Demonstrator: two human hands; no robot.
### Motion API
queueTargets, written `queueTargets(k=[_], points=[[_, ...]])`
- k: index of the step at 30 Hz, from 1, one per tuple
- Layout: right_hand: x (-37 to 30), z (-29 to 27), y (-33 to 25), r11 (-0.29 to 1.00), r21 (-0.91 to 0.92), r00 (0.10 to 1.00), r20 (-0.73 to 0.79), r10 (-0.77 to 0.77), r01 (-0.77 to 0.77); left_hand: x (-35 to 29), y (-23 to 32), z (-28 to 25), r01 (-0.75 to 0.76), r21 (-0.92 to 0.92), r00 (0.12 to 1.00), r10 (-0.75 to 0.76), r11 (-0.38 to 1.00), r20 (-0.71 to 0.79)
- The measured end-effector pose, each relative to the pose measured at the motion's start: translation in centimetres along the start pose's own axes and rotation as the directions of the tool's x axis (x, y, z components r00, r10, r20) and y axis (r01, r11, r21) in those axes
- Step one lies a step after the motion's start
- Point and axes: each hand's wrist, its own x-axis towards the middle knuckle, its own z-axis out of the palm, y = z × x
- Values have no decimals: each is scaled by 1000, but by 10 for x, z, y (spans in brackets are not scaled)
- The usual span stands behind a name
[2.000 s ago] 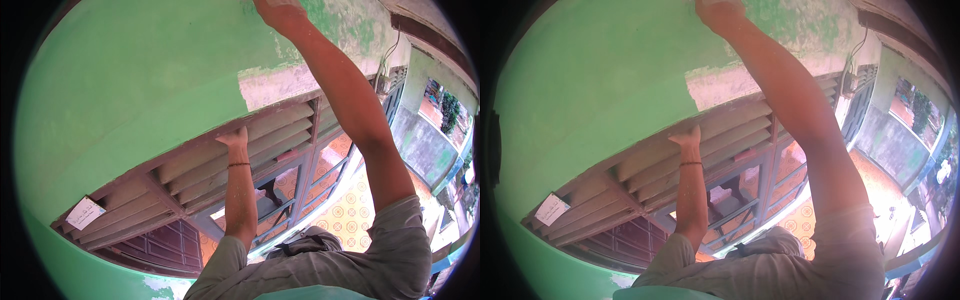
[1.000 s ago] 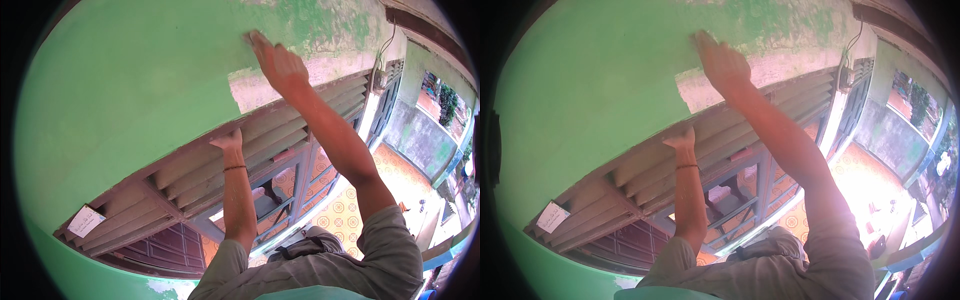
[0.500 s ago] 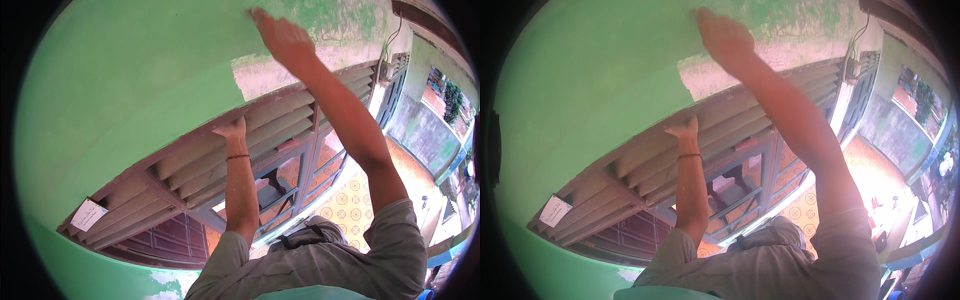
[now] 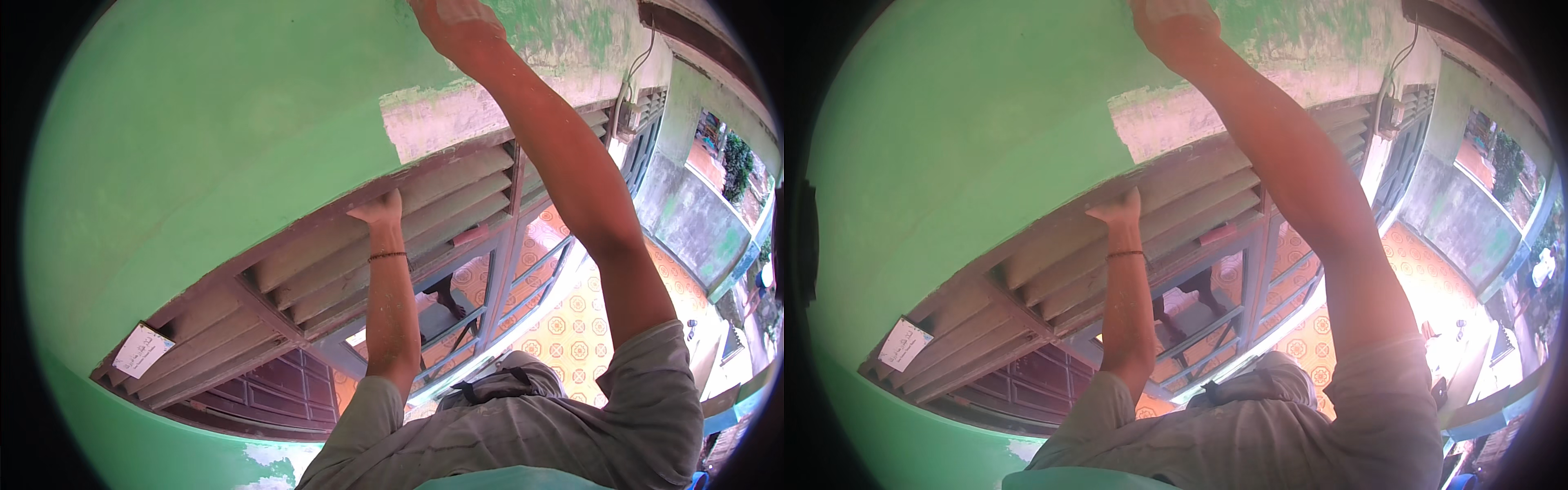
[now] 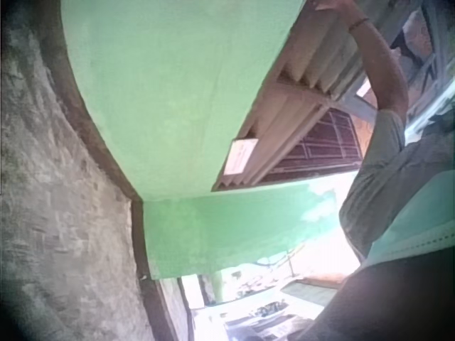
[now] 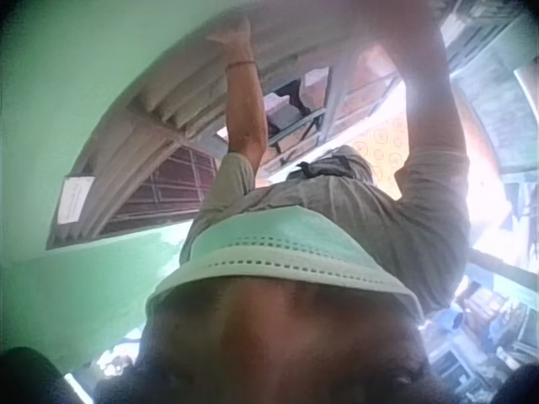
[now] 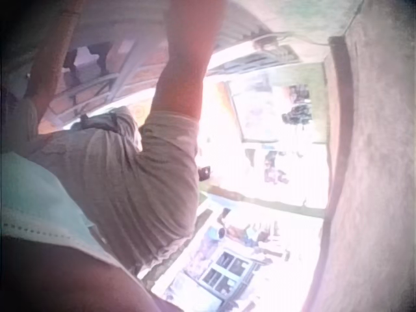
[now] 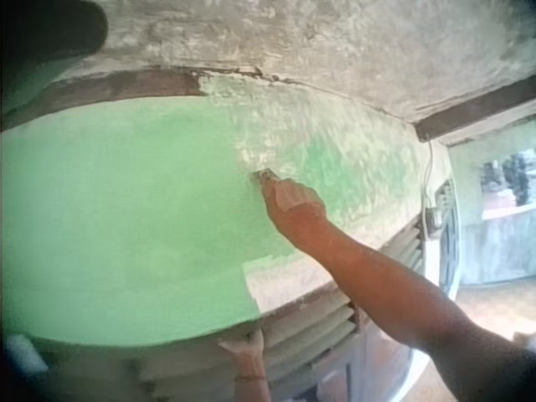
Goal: The person paints a ceiling green using a paintbrush while standing on a ladder. They apply paint in broad strokes, covering the existing surface and working along the edge near a metal grate.
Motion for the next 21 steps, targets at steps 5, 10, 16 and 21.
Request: queueTargets(k=[5, 10, 16, 21], points=[[-27, 0, -16, 1000, -13, 1000, -11, 23, -23, -11, 2, 23, -42, 27, 999, 42, 999, -17], [-1, -5, -15, 996, -6, 982, 162, 94, -94, -13, 5, 16, -24, 21, 999, 24, 999, -25], [0, 16, 1, 999, -21, 997, -71, -37, 35, -6, -4, 12, 9, -7, 1000, -9, 1000, 25], [-23, 21, -15, 989, 150, 999, -43, 5, 1, 7, 5, -8, -36, 129, 998, 30, 991, 54]])
